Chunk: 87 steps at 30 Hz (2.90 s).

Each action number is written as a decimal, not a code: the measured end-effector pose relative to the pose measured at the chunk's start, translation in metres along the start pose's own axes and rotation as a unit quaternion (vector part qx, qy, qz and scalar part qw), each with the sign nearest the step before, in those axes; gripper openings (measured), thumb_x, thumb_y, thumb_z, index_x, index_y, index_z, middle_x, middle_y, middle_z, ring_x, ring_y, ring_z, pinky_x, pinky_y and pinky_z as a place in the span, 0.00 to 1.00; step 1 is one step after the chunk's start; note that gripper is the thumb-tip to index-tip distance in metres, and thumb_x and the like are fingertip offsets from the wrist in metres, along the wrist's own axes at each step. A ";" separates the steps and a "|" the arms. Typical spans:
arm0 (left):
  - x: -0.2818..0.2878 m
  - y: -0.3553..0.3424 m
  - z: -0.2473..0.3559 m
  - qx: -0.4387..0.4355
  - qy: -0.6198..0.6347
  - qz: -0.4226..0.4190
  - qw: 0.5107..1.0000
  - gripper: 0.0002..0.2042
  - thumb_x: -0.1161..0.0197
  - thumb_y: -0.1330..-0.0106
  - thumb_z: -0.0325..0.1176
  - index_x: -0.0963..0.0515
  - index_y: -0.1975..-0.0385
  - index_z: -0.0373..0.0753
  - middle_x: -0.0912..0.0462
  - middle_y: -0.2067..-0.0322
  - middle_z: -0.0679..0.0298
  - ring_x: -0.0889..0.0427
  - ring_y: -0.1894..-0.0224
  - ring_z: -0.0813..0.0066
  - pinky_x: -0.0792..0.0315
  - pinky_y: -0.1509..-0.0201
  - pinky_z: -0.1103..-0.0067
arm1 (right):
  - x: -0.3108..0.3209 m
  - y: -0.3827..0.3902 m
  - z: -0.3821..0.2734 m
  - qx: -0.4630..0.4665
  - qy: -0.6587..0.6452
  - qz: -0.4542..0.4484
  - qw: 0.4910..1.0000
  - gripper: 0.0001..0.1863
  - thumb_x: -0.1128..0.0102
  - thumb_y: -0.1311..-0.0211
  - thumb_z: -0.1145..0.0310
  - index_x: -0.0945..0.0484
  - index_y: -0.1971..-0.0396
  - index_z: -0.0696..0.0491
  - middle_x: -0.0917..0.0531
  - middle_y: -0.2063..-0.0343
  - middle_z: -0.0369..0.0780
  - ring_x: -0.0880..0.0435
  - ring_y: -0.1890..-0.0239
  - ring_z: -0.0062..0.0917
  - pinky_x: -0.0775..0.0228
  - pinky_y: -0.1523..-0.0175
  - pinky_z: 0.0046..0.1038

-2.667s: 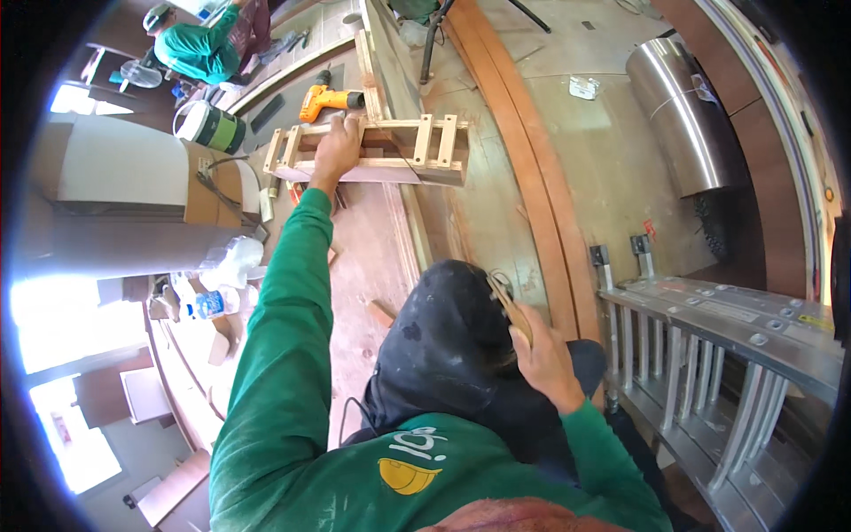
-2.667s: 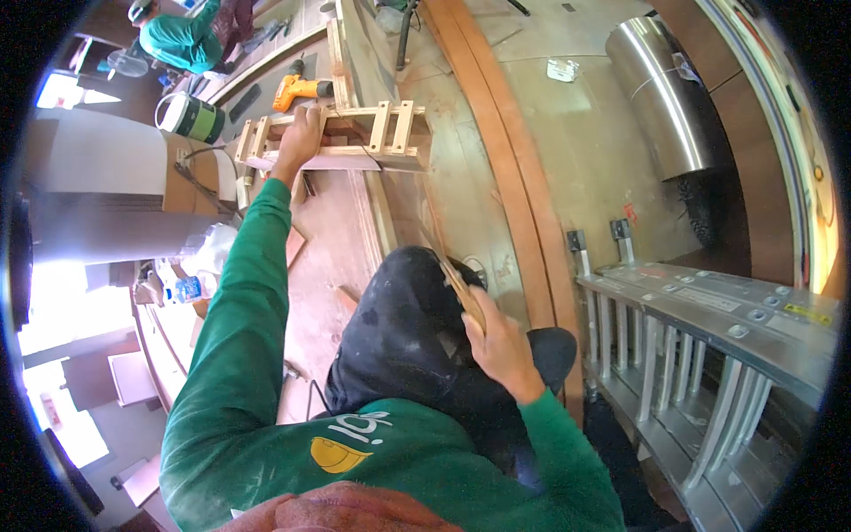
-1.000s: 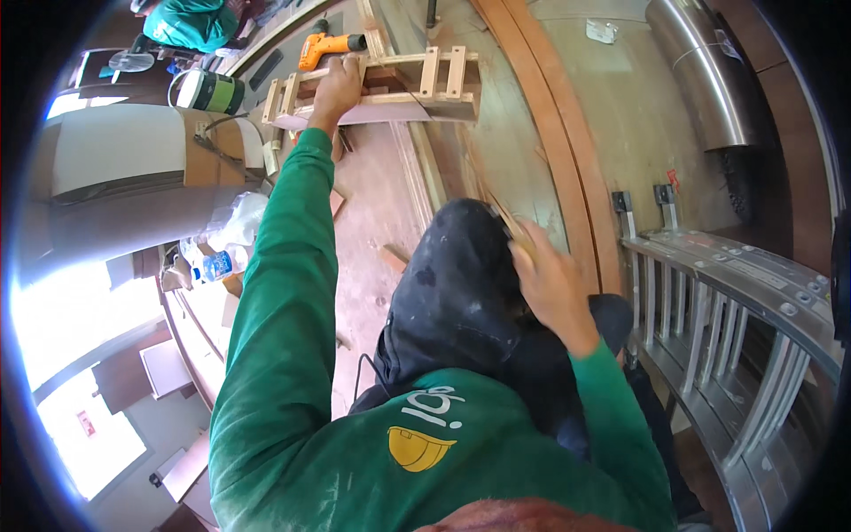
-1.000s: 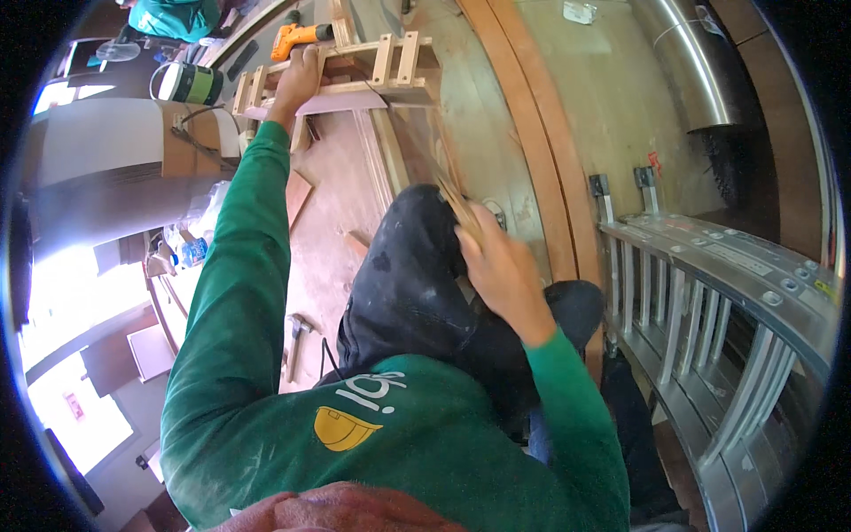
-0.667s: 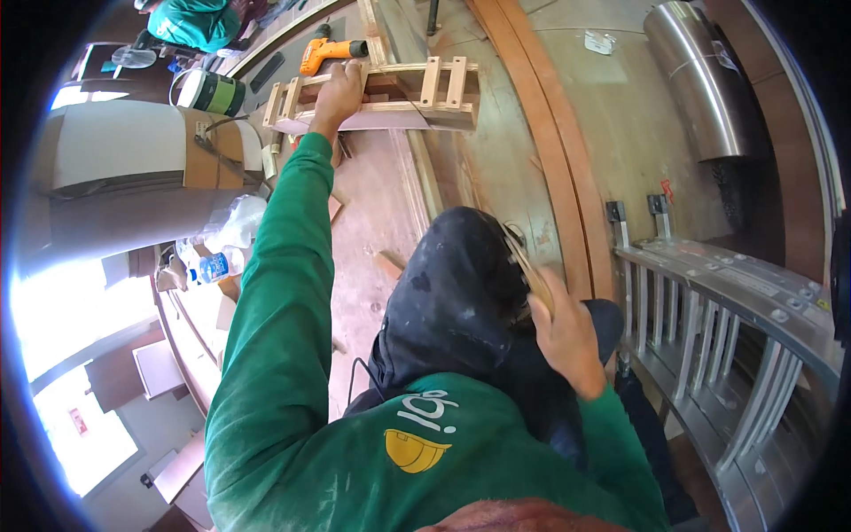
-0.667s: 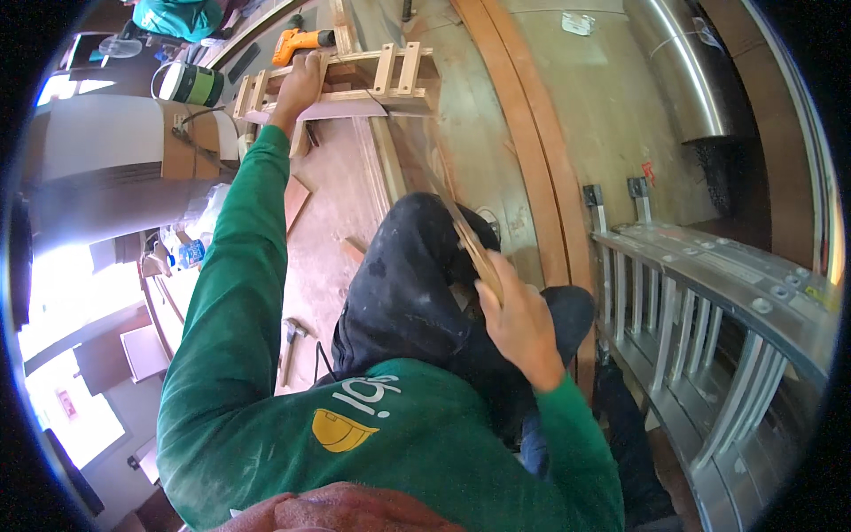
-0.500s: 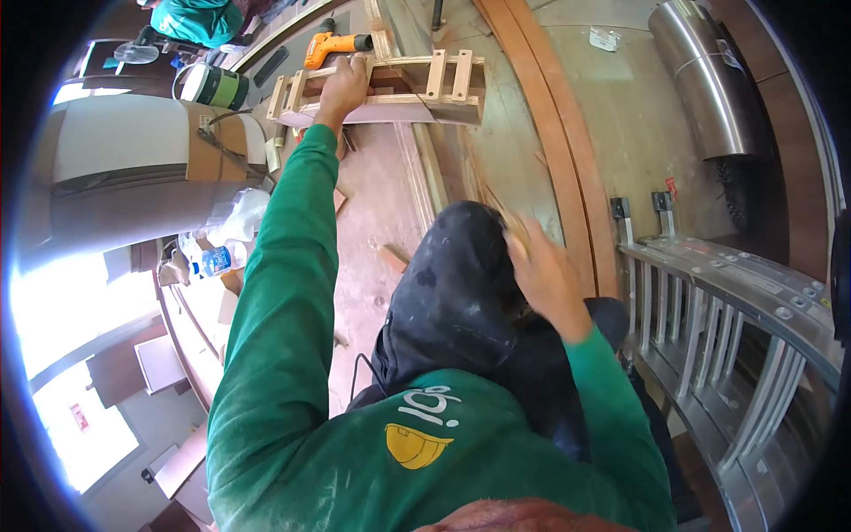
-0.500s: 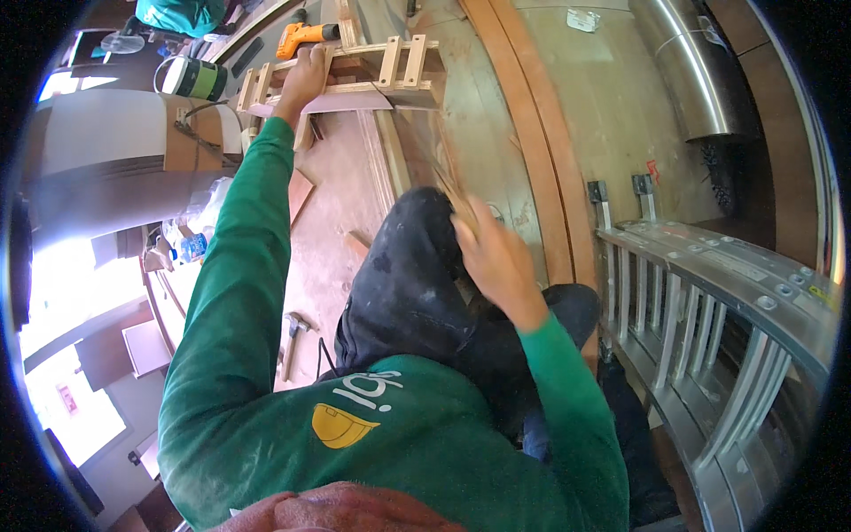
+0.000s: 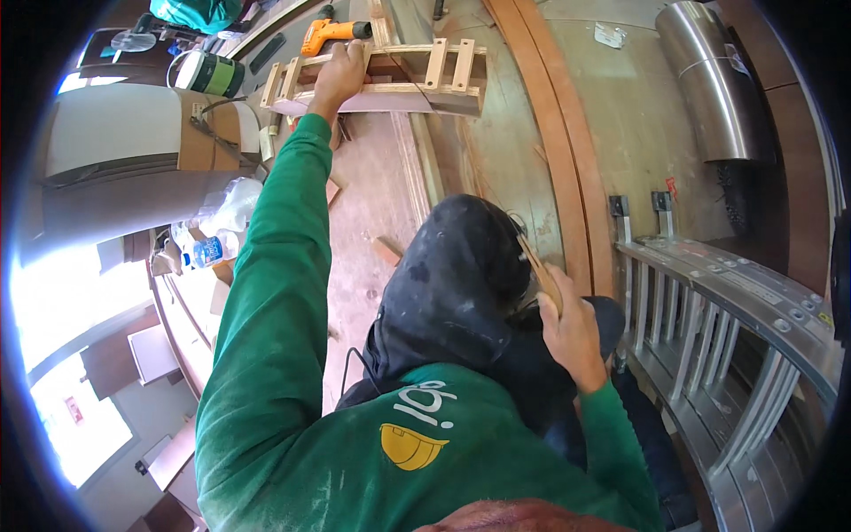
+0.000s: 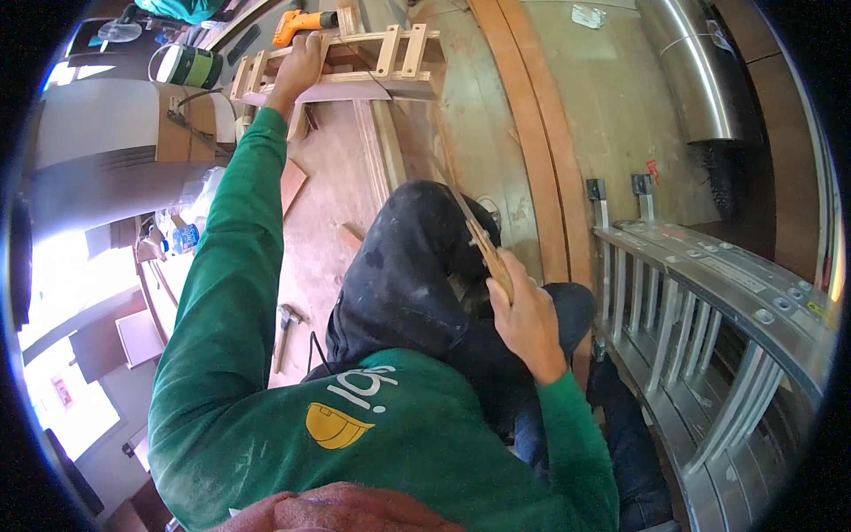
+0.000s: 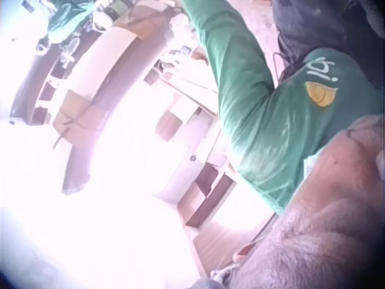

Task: The person fits a small wooden block into a wooden frame, marks a longer wooden plank using a tape measure and pencil, and then cuts the plank using a hand saw.

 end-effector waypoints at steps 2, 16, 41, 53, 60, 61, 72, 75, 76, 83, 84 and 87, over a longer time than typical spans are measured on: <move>0.002 -0.003 0.005 -0.005 0.008 0.001 1.000 0.26 0.33 0.33 0.38 0.33 0.40 0.33 0.24 0.54 0.38 0.16 0.62 0.31 0.18 0.61 0.49 | -0.017 -0.034 -0.006 0.019 -0.036 0.001 0.999 0.23 0.41 0.25 0.62 0.28 0.36 0.55 0.15 0.59 0.59 0.16 0.55 0.58 0.23 0.54 0.50; 0.000 -0.001 -0.001 -0.004 0.014 0.014 1.000 0.19 0.52 0.25 0.36 0.33 0.38 0.35 0.23 0.54 0.35 0.15 0.63 0.31 0.18 0.62 0.49 | -0.011 -0.021 0.007 0.031 0.019 0.008 0.999 0.23 0.39 0.26 0.62 0.27 0.36 0.52 0.14 0.57 0.57 0.16 0.54 0.58 0.24 0.53 0.50; 0.099 -0.006 0.128 -0.354 -0.085 -0.023 0.931 0.08 0.35 0.35 0.37 0.17 0.58 0.50 0.22 0.53 0.61 0.22 0.47 0.63 0.27 0.46 0.66 | 0.022 0.214 0.085 -0.206 -0.271 0.204 0.918 0.27 0.48 0.21 0.59 0.27 0.34 0.63 0.27 0.79 0.31 0.32 0.81 0.12 0.39 0.77 0.20; 0.053 -0.021 0.144 -0.475 -0.236 -0.051 0.846 0.15 0.37 0.38 0.34 0.18 0.51 0.43 0.25 0.49 0.65 0.26 0.44 0.66 0.32 0.40 0.73 | 0.021 0.227 0.085 -0.184 -0.285 0.231 0.912 0.32 0.47 0.20 0.51 0.30 0.32 0.64 0.28 0.81 0.31 0.33 0.82 0.11 0.40 0.77 0.17; 0.100 -0.022 0.141 -0.425 -0.112 -0.013 0.898 0.10 0.38 0.34 0.32 0.19 0.54 0.43 0.23 0.49 0.62 0.22 0.45 0.62 0.28 0.42 0.68 | 0.024 0.237 0.085 -0.192 -0.302 0.253 0.899 0.33 0.48 0.20 0.49 0.31 0.31 0.63 0.28 0.80 0.32 0.33 0.82 0.12 0.38 0.77 0.18; 0.118 -0.025 0.137 -0.414 -0.063 0.010 0.908 0.09 0.39 0.32 0.33 0.19 0.55 0.42 0.23 0.50 0.62 0.21 0.47 0.61 0.26 0.44 0.67 | 0.026 0.238 0.082 -0.197 -0.312 0.258 0.893 0.33 0.48 0.20 0.49 0.31 0.31 0.62 0.29 0.80 0.32 0.33 0.82 0.12 0.38 0.77 0.18; 0.174 0.059 0.141 -0.114 0.366 0.058 0.922 0.06 0.36 0.29 0.28 0.17 0.58 0.34 0.17 0.64 0.52 0.17 0.56 0.53 0.24 0.49 0.68 | 0.009 0.182 0.081 -0.140 -0.495 0.309 0.800 0.26 0.53 0.17 0.55 0.32 0.32 0.58 0.30 0.80 0.34 0.32 0.84 0.16 0.32 0.76 0.22; 0.124 0.102 0.191 -0.104 0.379 0.022 0.919 0.10 0.36 0.29 0.28 0.19 0.51 0.35 0.18 0.56 0.51 0.18 0.49 0.54 0.25 0.43 0.67 | 0.007 0.157 0.081 -0.121 -0.524 0.324 0.779 0.23 0.53 0.16 0.57 0.30 0.35 0.57 0.29 0.79 0.34 0.31 0.84 0.17 0.32 0.77 0.24; 0.108 0.119 0.207 -0.088 0.423 -0.027 0.901 0.13 0.36 0.28 0.30 0.21 0.46 0.36 0.19 0.51 0.52 0.18 0.45 0.56 0.26 0.39 0.67 | 0.008 0.151 0.081 -0.119 -0.524 0.329 0.777 0.22 0.53 0.16 0.57 0.29 0.36 0.57 0.29 0.79 0.34 0.31 0.84 0.17 0.32 0.77 0.24; 0.010 0.192 0.119 -0.049 0.324 -0.015 0.945 0.19 0.38 0.26 0.38 0.25 0.41 0.34 0.25 0.40 0.46 0.24 0.39 0.44 0.29 0.35 0.58 | 0.005 0.106 0.093 -0.134 -0.512 0.338 0.778 0.18 0.53 0.18 0.52 0.28 0.49 0.54 0.30 0.80 0.35 0.31 0.85 0.19 0.34 0.79 0.25; -0.002 0.199 0.096 -0.015 0.298 0.010 0.954 0.21 0.38 0.26 0.41 0.25 0.40 0.34 0.26 0.38 0.45 0.26 0.37 0.43 0.31 0.33 0.57 | 0.005 0.093 0.094 -0.140 -0.497 0.336 0.788 0.19 0.53 0.18 0.51 0.28 0.51 0.53 0.31 0.80 0.35 0.32 0.86 0.20 0.35 0.80 0.25; -0.015 0.208 0.083 0.022 0.200 0.040 0.979 0.26 0.39 0.26 0.47 0.27 0.36 0.36 0.29 0.34 0.44 0.32 0.30 0.40 0.38 0.27 0.55 | 0.005 0.055 0.106 -0.185 -0.448 0.329 0.811 0.19 0.51 0.19 0.49 0.28 0.51 0.52 0.30 0.80 0.35 0.32 0.86 0.19 0.35 0.80 0.25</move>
Point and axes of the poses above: each hand's wrist, its own y-axis away from the middle knuckle, its own x-axis out of the back of the hand, z = x × y, the point moved 8 cm from there along -y, towards the middle knuckle
